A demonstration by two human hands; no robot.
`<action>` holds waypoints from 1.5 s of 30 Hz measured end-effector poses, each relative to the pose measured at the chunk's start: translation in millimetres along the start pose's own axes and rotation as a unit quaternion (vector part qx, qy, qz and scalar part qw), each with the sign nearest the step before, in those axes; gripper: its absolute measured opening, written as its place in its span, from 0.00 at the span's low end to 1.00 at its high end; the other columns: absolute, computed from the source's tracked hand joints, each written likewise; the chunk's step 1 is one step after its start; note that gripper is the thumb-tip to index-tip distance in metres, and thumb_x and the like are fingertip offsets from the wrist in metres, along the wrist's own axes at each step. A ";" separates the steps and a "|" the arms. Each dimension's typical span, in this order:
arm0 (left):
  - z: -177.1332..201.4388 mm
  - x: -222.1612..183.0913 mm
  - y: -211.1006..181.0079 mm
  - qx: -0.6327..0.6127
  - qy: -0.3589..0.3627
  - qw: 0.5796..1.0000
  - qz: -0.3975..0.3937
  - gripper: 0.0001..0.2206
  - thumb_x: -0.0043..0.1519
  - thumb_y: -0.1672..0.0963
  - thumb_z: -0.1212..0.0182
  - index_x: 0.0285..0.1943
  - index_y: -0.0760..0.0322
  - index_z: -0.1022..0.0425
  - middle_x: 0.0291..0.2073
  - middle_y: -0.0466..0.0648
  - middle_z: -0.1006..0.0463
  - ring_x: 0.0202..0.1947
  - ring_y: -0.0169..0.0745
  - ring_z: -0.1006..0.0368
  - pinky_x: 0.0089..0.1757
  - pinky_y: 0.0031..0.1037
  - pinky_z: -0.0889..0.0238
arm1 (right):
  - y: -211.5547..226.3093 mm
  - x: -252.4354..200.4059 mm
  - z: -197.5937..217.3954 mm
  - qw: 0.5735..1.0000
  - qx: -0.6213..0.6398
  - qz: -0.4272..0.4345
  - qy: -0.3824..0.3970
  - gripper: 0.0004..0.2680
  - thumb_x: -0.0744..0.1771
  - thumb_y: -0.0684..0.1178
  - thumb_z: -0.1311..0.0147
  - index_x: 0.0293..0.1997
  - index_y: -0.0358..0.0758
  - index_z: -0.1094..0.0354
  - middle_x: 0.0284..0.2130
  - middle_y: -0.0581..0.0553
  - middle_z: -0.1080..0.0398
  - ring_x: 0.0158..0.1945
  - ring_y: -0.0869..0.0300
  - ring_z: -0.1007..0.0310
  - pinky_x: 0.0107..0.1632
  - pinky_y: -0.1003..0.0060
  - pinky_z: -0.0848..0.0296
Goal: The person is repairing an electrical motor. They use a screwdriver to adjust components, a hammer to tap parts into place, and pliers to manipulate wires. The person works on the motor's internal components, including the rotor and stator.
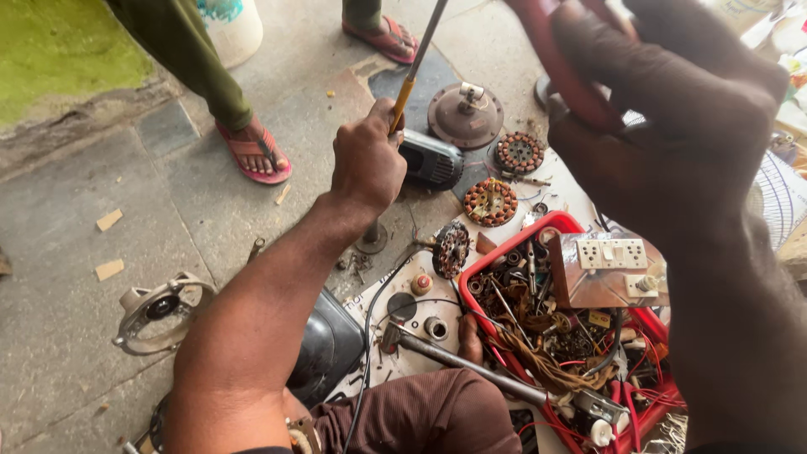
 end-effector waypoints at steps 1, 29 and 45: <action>-0.6 -1.1 0.9 0.004 -0.002 1.000 -0.003 0.07 0.60 0.64 0.37 0.44 0.64 0.27 0.31 0.59 0.19 0.37 0.60 0.20 0.39 0.44 0.29 | 1.3 -0.5 -2.4 1.000 0.010 0.002 0.009 0.12 0.70 0.28 0.34 0.59 0.28 0.29 0.55 0.30 0.29 0.59 0.47 0.23 0.61 0.59 0.21; -2.5 0.4 2.6 -0.006 -0.010 1.000 -0.022 0.05 0.62 0.64 0.40 0.42 0.64 0.27 0.28 0.54 0.19 0.33 0.51 0.19 0.36 0.42 0.29 | 1.9 -2.7 -0.1 0.999 0.014 0.045 0.012 0.13 0.70 0.31 0.39 0.62 0.31 0.29 0.58 0.32 0.29 0.61 0.49 0.23 0.61 0.63 0.22; -7.3 1.5 7.8 0.003 -0.056 0.993 -0.099 0.09 0.58 0.67 0.41 0.43 0.65 0.28 0.28 0.55 0.19 0.32 0.55 0.19 0.34 0.43 0.27 | -14.4 -6.0 -13.7 0.988 -0.070 -0.089 0.100 0.15 0.64 0.34 0.34 0.57 0.30 0.25 0.44 0.34 0.24 0.44 0.49 0.22 0.43 0.56 0.24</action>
Point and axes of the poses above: each hand's wrist, its own x-axis towards the middle knuckle, its own z-axis out of the back of the hand, y = z × x, the point moved 9 cm from there along x, towards the middle knuckle
